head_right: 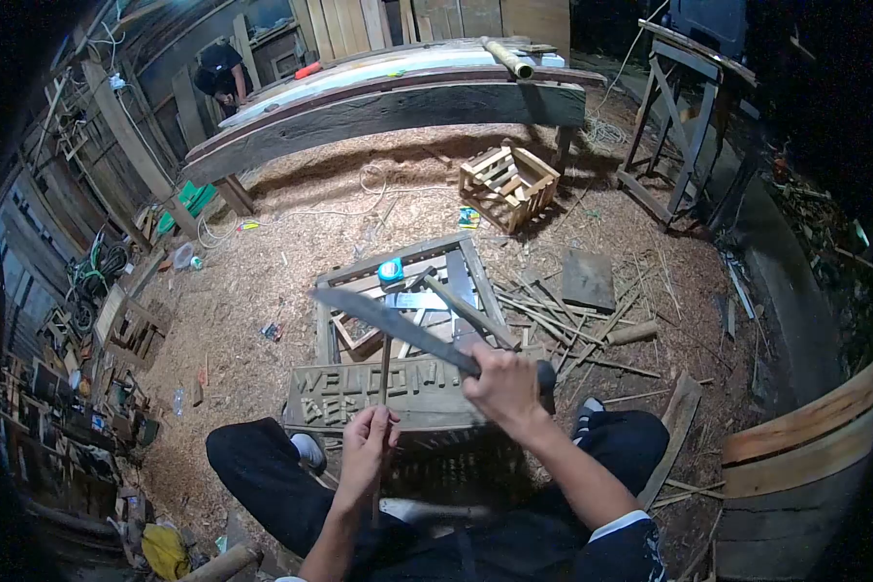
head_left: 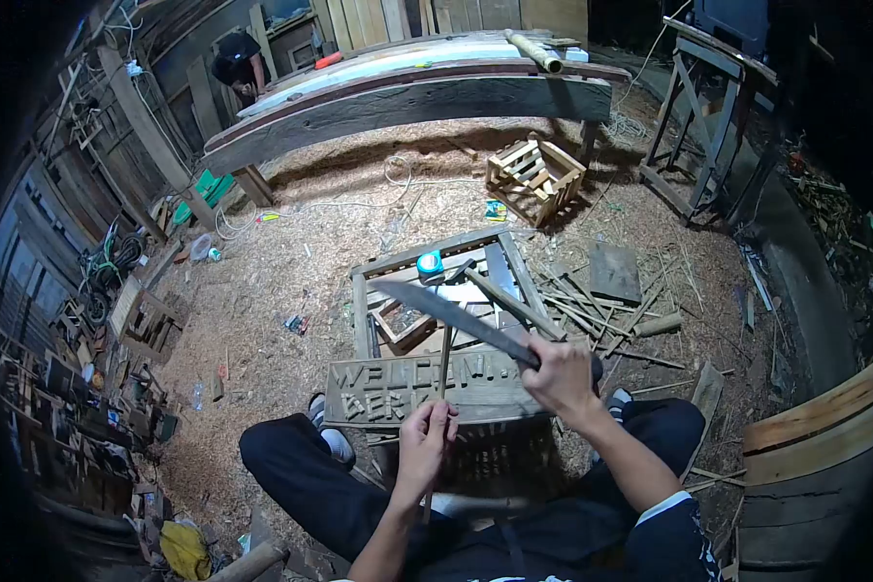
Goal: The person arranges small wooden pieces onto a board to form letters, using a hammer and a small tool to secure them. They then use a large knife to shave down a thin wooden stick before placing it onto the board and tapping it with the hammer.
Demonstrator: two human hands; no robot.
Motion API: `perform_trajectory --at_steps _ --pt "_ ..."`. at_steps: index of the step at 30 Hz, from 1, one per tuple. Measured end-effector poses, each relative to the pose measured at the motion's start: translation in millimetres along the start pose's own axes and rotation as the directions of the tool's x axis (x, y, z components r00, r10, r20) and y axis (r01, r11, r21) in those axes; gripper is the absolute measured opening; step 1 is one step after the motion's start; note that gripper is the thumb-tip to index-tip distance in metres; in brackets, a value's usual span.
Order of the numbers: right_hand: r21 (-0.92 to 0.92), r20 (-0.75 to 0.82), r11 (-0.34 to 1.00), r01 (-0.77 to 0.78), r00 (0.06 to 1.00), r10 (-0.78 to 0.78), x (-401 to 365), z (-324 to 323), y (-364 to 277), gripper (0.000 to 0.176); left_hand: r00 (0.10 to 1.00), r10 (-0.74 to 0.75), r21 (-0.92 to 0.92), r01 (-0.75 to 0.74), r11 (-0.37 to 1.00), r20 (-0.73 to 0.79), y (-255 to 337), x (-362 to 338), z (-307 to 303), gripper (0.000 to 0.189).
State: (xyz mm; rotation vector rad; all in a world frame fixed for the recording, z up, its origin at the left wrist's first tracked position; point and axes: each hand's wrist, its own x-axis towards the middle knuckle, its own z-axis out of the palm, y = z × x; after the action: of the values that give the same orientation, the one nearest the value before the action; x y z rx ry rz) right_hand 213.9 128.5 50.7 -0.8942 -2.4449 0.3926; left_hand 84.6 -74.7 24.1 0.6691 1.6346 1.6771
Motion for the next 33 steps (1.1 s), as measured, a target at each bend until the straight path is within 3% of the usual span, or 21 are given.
perform_trajectory --at_steps 1,2,6,8,11,13,14,15,16,17,18,19,21,22,23,26,29,30,33 --pt "0.042 -0.061 0.995 0.089 0.994 -0.087 -5 2 -3 0.018 1.000 0.012 0.016 -0.012 1.000 -0.011 0 1 3 0.030" --pt "0.052 -0.019 0.993 0.102 0.995 -0.101 -6 5 -6 0.017 0.999 -0.047 0.040 0.047 0.998 -0.006 0 1 4 0.028" --pt "0.057 0.055 0.981 0.185 0.981 -0.188 -14 11 -13 0.017 1.000 -0.002 0.168 0.006 0.986 -0.027 -12 7 9 0.027" --pt "0.036 0.070 0.984 0.177 0.981 -0.179 -16 12 -17 0.018 0.985 0.063 0.407 0.007 0.913 -0.160 -10 9 15 0.037" --pt "0.030 0.045 0.979 0.203 0.978 -0.204 -15 23 -9 0.017 0.975 0.177 0.463 -0.096 0.881 -0.133 -7 7 20 0.027" --pt "0.065 -0.051 0.967 0.247 0.968 -0.244 -9 33 5 0.012 0.979 0.171 0.513 -0.089 0.854 -0.115 1 3 20 0.027" --pt "-0.050 0.016 0.968 0.246 0.969 -0.246 -5 30 14 0.010 0.981 0.169 0.559 -0.088 0.824 -0.095 5 1 20 0.027" --pt "0.033 -0.022 0.977 0.209 0.978 -0.208 3 35 29 0.010 0.981 0.173 0.557 -0.095 0.825 -0.090 5 -2 18 0.027" --pt "-0.088 0.028 0.991 0.103 0.995 -0.101 14 31 47 0.013 0.968 0.216 0.507 -0.124 0.853 -0.125 2 -10 12 0.028" --pt "-0.152 0.023 0.978 -0.143 0.989 0.148 30 7 50 0.020 0.953 0.253 0.462 -0.152 0.874 -0.165 0 -20 3 0.030" --pt "-0.137 -0.010 0.952 -0.273 0.962 0.274 43 4 75 0.022 0.958 0.217 0.386 -0.131 0.913 -0.188 6 -33 -5 0.032" --pt "-0.222 -0.079 0.936 -0.274 0.962 0.263 47 -8 74 0.020 0.954 0.224 0.392 -0.132 0.910 -0.199 6 -32 -16 0.032" --pt "-0.067 -0.103 0.966 -0.250 0.965 0.243 31 -9 46 0.024 0.984 0.053 0.113 -0.034 0.993 -0.170 -5 -19 -24 0.033" --pt "-0.055 -0.056 0.967 -0.248 0.968 0.245 26 -2 37 0.027 0.996 0.056 0.080 -0.050 0.996 -0.068 -4 -7 -23 0.034" --pt "-0.021 -0.054 0.982 -0.188 0.981 0.187 23 5 29 0.030 0.985 -0.172 -0.105 0.173 0.979 0.012 -2 -4 -23 0.034" --pt "-0.063 -0.012 0.988 -0.140 0.990 0.139 29 20 28 0.024 0.966 -0.236 -0.311 0.257 0.915 0.102 2 16 -18 0.032" --pt "-0.025 0.105 0.964 -0.265 0.958 0.266 39 20 15 0.035 0.966 -0.239 -0.316 0.257 0.913 0.095 6 22 -10 0.031" --pt "0.044 0.081 0.974 -0.224 0.972 0.220 44 25 15 0.043 0.969 -0.228 -0.280 0.245 0.928 0.094 1 25 -11 0.031" --pt "0.101 0.037 0.982 -0.159 0.987 0.156 61 38 15 0.040 0.976 -0.195 -0.193 0.210 0.958 0.096 -14 34 -13 0.031"
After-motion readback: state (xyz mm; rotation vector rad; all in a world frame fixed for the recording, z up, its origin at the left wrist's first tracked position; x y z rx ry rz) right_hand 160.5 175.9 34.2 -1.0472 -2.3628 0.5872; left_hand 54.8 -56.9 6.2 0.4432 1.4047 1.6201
